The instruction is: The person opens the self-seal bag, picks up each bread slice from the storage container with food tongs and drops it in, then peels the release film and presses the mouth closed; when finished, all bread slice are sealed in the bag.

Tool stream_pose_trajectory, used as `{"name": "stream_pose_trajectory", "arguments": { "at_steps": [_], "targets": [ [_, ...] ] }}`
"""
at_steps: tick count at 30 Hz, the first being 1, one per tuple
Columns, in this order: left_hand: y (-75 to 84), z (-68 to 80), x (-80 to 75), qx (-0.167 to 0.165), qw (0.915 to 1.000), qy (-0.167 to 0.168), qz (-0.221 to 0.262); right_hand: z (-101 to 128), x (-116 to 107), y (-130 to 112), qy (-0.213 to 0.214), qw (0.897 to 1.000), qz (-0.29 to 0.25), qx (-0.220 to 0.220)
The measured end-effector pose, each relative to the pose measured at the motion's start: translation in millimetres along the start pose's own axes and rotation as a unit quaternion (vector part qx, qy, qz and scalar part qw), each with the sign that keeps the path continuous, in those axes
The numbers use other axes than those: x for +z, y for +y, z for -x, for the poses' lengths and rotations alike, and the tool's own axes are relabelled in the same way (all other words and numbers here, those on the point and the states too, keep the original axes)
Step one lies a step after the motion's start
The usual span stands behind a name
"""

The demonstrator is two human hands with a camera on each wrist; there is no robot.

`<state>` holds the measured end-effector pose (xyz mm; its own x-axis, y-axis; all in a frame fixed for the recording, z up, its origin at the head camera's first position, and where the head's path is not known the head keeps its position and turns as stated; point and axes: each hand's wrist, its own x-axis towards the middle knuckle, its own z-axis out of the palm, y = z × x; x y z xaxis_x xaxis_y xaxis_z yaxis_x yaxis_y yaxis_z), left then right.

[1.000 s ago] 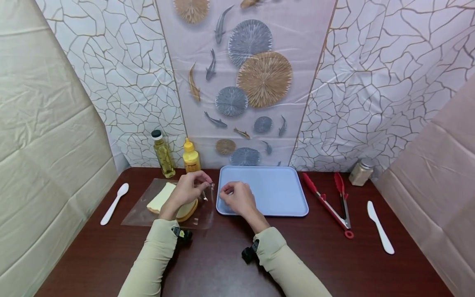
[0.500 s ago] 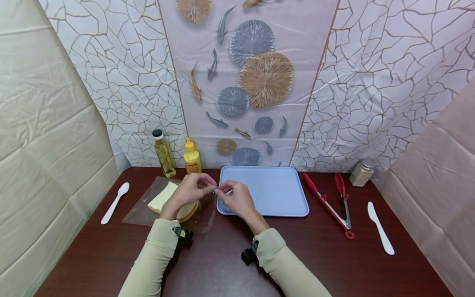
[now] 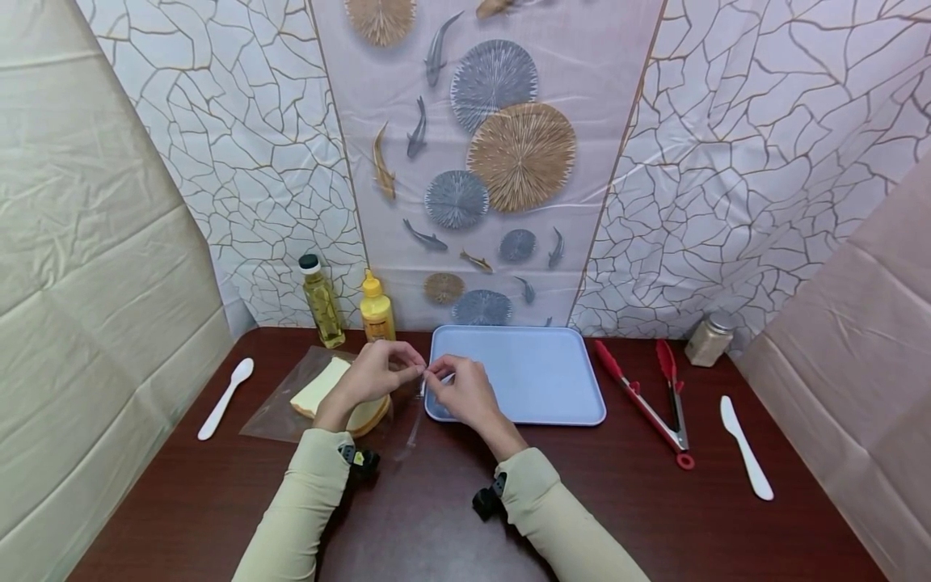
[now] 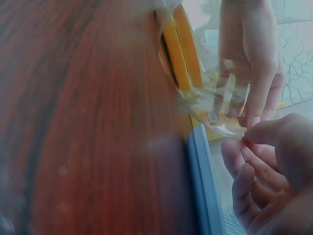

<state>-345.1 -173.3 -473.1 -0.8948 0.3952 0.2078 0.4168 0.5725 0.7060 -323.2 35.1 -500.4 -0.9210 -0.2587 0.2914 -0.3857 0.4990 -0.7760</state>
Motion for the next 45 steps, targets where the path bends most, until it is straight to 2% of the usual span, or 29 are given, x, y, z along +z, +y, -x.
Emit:
{"name": "stream_pose_trajectory", "arguments": {
  "at_steps": [14, 19, 25, 32, 45],
  "targets": [
    [-0.4, 2.2, 1.6, -0.008, 0.9995, 0.009, -0.030, 3, -4, 0, -0.020, 1.000, 0.021, 0.003],
    [-5.4, 2.2, 3.7, -0.010, 0.9999, 0.003, -0.013, 6, -9, 2, -0.036, 0.999, 0.015, -0.001],
    [-20.4, 2.5, 6.5, -0.003, 0.9999, 0.006, 0.010, 12, -17, 9, -0.057, 0.998, 0.001, -0.009],
    [-32.2, 1.3, 6.6, 0.015, 0.9991, 0.015, 0.036, 27, -39, 20, -0.076, 0.997, -0.025, -0.004],
    [-40.0, 0.1, 5.2, 0.006, 0.9974, 0.002, 0.072, 51, -67, 28, -0.117, 0.992, -0.041, -0.013]
  ]
}}
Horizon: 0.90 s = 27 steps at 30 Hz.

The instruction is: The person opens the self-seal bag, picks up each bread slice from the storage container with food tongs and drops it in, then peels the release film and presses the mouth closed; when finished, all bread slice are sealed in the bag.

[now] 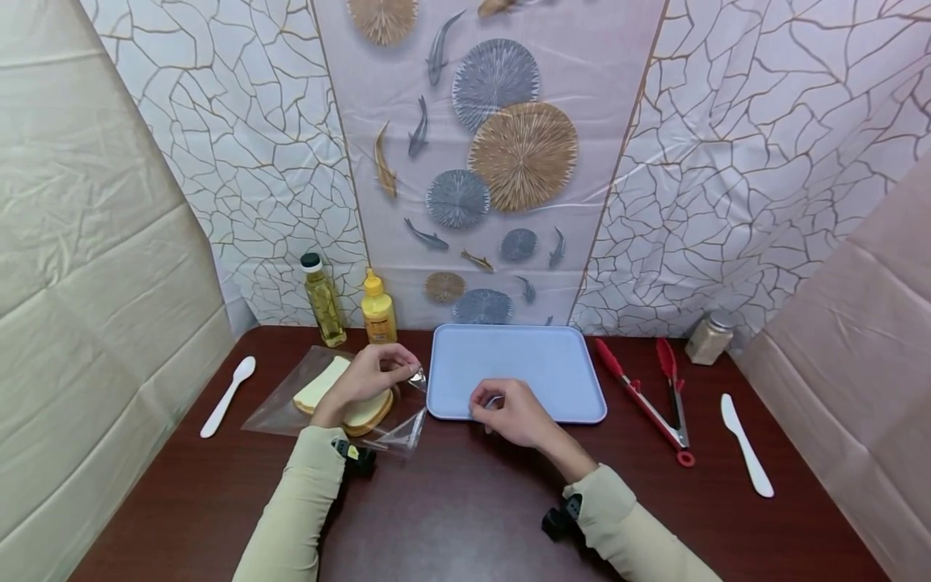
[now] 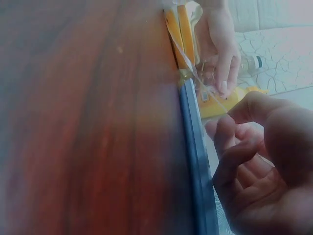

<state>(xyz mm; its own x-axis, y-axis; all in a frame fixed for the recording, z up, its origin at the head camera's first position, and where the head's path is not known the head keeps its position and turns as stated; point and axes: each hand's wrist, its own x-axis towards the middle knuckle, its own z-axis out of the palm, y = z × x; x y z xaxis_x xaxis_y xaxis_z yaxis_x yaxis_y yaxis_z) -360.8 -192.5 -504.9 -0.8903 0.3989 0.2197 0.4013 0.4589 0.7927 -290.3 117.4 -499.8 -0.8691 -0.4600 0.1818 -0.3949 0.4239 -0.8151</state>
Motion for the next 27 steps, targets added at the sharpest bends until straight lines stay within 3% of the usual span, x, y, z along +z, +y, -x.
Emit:
{"name": "stream_pose_trajectory", "arguments": {
  "at_steps": [7, 18, 24, 27],
  "targets": [
    [-2.4, 0.8, 0.5, -0.006, 0.9995, -0.008, 0.031, 15, -12, 7, -0.023, 1.000, -0.002, 0.008],
    [-6.1, 1.9, -4.1, -0.011, 0.9996, -0.016, 0.020, 30, -33, 15, -0.023, 0.999, 0.000, 0.033],
    [-7.5, 1.5, -2.9, -0.012, 0.9996, -0.016, 0.021, 26, -23, 7, -0.076, 0.995, 0.072, 0.002],
    [-6.1, 0.9, -1.8, -0.010, 0.9996, -0.018, 0.021, 25, -16, 2, -0.074, 0.990, 0.123, -0.007]
  ]
}}
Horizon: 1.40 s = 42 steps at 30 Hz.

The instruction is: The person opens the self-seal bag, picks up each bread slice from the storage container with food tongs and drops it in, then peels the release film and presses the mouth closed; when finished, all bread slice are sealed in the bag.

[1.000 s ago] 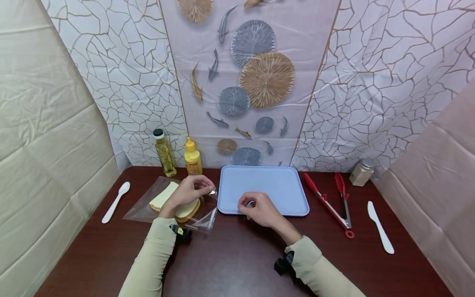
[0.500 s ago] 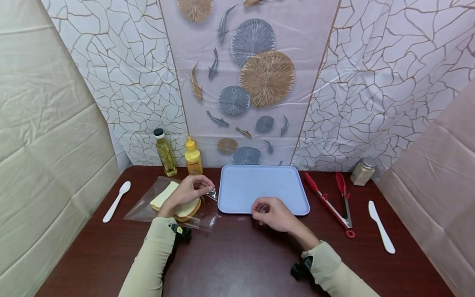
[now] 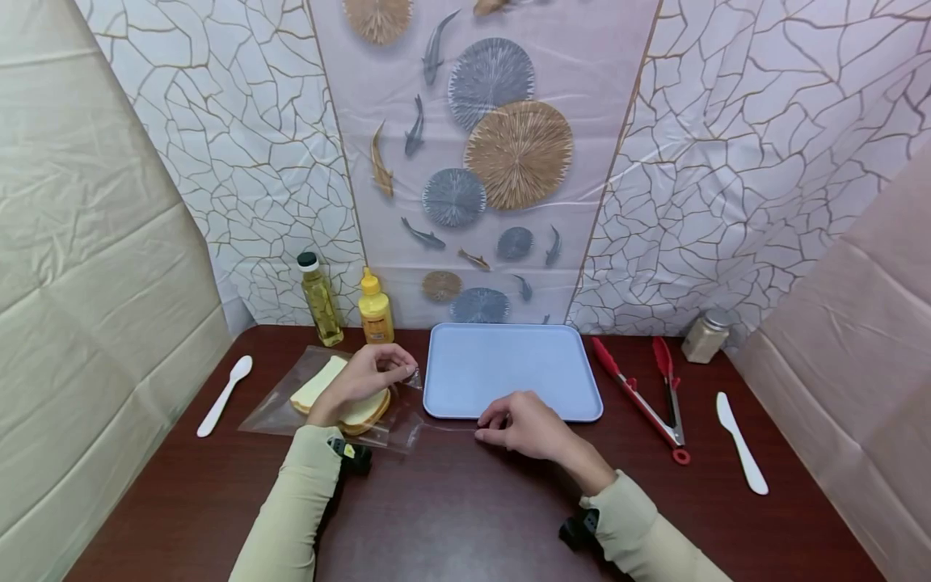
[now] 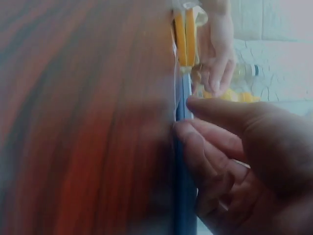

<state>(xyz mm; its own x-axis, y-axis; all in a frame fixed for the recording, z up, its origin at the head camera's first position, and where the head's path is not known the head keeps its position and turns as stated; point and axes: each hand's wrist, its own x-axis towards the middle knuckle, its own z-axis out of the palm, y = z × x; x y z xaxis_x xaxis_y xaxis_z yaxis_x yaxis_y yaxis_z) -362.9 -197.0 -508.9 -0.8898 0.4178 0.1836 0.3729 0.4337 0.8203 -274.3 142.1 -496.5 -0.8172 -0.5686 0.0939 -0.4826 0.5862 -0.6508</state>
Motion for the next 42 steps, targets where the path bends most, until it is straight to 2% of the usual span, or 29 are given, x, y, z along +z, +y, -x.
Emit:
{"name": "stream_pose_trajectory", "arguments": {
  "at_steps": [5, 10, 15, 19, 25, 30, 35, 42],
  "targets": [
    [4.2, -0.5, -0.3, -0.001, 1.0000, -0.004, -0.003, -7, 8, -11, 0.020, 0.997, 0.068, 0.017],
    [6.1, -0.9, 0.8, -0.002, 1.0000, -0.004, -0.004, -9, 11, -19, -0.007, 0.994, 0.107, 0.016],
    [4.4, -1.0, 1.8, 0.001, 0.9999, -0.004, -0.013, -2, 7, -17, -0.050, 0.993, 0.110, -0.008],
    [2.2, 0.0, 1.5, 0.011, 0.9990, -0.013, -0.043, 6, 3, -8, -0.067, 0.994, 0.082, -0.013],
    [0.6, 3.4, -1.5, 0.012, 0.9979, -0.010, -0.063, 9, 2, -3, -0.029, 0.998, 0.047, -0.028],
    [-2.0, 4.8, -1.8, 0.014, 0.9976, -0.007, -0.067, 1, 8, -15, -0.011, 0.997, 0.079, -0.016],
    [-2.7, 4.0, 0.1, 0.010, 0.9977, -0.009, -0.067, -4, 10, -24, -0.041, 0.993, 0.115, 0.001],
    [-0.6, 1.5, 1.5, 0.014, 0.9974, -0.012, -0.069, 2, 1, -17, -0.077, 0.988, 0.131, -0.005]
  ]
}}
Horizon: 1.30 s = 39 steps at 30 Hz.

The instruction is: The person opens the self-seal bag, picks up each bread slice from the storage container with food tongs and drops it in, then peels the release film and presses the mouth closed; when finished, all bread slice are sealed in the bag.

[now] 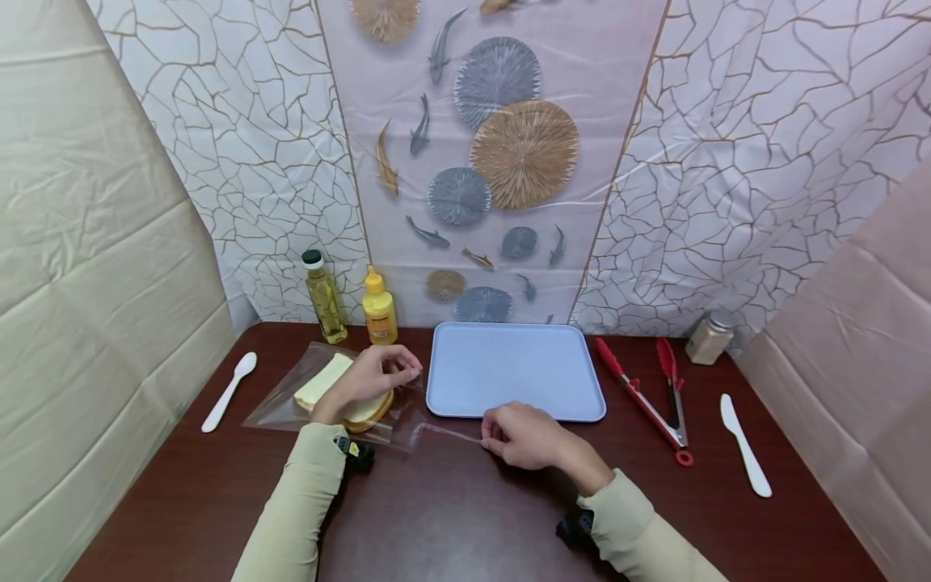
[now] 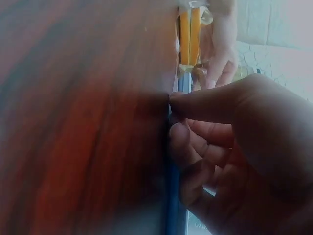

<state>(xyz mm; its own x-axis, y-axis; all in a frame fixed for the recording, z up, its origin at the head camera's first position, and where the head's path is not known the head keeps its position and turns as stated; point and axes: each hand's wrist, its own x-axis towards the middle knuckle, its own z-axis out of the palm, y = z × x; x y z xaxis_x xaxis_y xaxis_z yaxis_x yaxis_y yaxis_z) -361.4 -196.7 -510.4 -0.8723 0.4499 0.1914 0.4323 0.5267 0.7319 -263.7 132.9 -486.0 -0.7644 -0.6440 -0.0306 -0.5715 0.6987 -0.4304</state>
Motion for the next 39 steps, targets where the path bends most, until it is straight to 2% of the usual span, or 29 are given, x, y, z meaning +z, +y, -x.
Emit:
{"name": "stream_pose_trajectory", "arguments": {
  "at_steps": [12, 21, 27, 31, 39],
  "targets": [
    [-1.2, -0.6, -0.7, 0.002, 1.0000, -0.005, 0.003, 25, -9, 19, -0.017, 0.999, -0.022, -0.015],
    [-0.8, 0.3, -0.7, 0.002, 0.9999, -0.008, 0.008, 55, -23, 47, -0.040, 0.997, -0.064, -0.027],
    [0.0, 1.3, -0.7, 0.008, 0.9999, -0.006, 0.009, 70, -33, 64, -0.043, 0.994, -0.095, -0.014],
    [0.1, 1.3, -0.7, 0.009, 0.9999, 0.003, 0.006, 75, -38, 71, -0.040, 0.994, -0.099, 0.004],
    [9.3, -1.1, 2.5, -0.008, 0.9989, 0.046, 0.001, 82, -48, 81, -0.047, 0.992, -0.114, 0.034]
  ]
}}
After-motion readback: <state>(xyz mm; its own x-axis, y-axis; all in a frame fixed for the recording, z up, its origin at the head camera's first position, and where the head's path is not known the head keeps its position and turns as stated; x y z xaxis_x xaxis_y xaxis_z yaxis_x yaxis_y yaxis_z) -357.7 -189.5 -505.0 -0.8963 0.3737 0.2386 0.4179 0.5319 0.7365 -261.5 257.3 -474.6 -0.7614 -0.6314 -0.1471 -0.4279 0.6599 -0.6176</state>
